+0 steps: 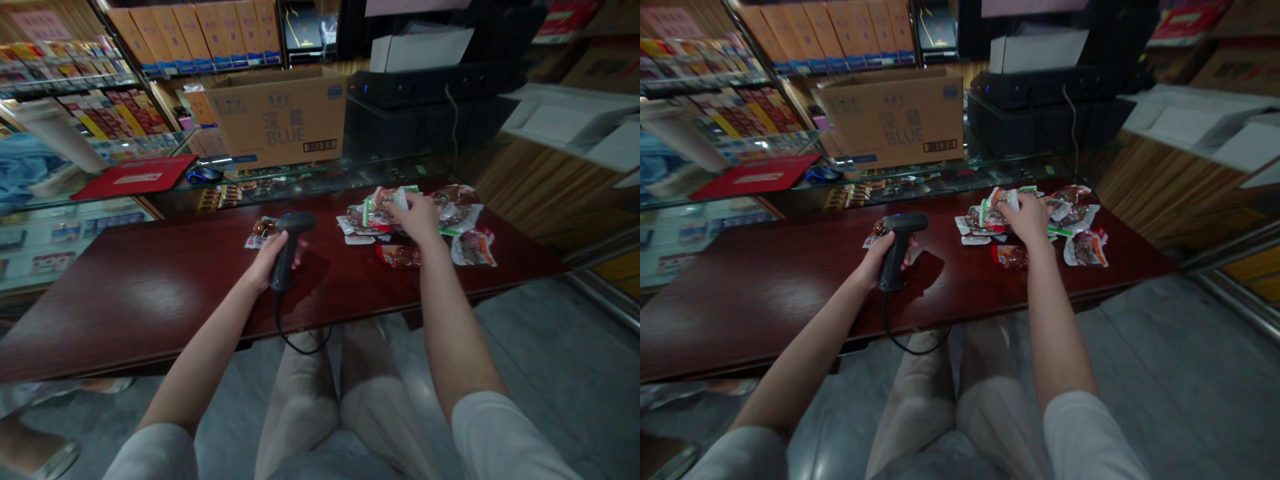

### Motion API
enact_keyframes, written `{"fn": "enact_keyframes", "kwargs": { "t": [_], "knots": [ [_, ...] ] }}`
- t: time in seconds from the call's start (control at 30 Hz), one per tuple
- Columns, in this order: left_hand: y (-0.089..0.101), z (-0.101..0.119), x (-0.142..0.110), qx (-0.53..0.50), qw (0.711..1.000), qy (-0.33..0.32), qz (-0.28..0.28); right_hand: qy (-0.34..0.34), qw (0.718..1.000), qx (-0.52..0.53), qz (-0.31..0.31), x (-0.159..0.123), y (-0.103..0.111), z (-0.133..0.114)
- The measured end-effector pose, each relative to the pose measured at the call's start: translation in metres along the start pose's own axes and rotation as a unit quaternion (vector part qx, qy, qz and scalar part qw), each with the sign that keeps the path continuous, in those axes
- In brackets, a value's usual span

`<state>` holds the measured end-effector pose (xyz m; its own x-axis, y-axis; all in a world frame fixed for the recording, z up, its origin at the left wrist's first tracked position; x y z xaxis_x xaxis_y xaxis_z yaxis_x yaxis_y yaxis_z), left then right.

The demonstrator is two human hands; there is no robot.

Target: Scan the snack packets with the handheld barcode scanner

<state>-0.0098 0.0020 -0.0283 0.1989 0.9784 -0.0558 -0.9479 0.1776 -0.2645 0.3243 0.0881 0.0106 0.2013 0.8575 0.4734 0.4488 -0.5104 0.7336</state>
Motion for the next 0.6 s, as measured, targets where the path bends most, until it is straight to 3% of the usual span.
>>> {"fn": "enact_keyframes", "kwargs": {
  "t": [0.3, 0.47, 0.6],
  "knots": [
    [0.016, 0.015, -0.007, -0.052, 0.997, -0.023, 0.056, 0.037, 0.998, 0.001, 0.049, -0.027, -0.007, 0.0],
    [0.014, 0.018, -0.009, -0.079, 0.994, -0.012, 0.068, 0.067, 0.997, -0.023, 0.034, -0.031, -0.006, -0.003],
    [0.014, 0.02, -0.009, -0.076, 0.995, -0.015, 0.06, 0.1, 0.993, -0.016, 0.059, -0.037, 0.003, -0.024]
  ]
}}
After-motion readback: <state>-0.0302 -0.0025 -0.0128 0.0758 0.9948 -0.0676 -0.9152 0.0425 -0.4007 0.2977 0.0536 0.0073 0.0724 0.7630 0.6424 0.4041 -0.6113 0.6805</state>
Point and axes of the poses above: each hand's wrist, its own x-axis towards the middle knuckle, its own y-axis out of the back of the hand, z = x × y, the point moved 7 cm from there along x, towards the middle knuckle, and after that the axes turned 4 degrees about -x, right-handed, at the moved point
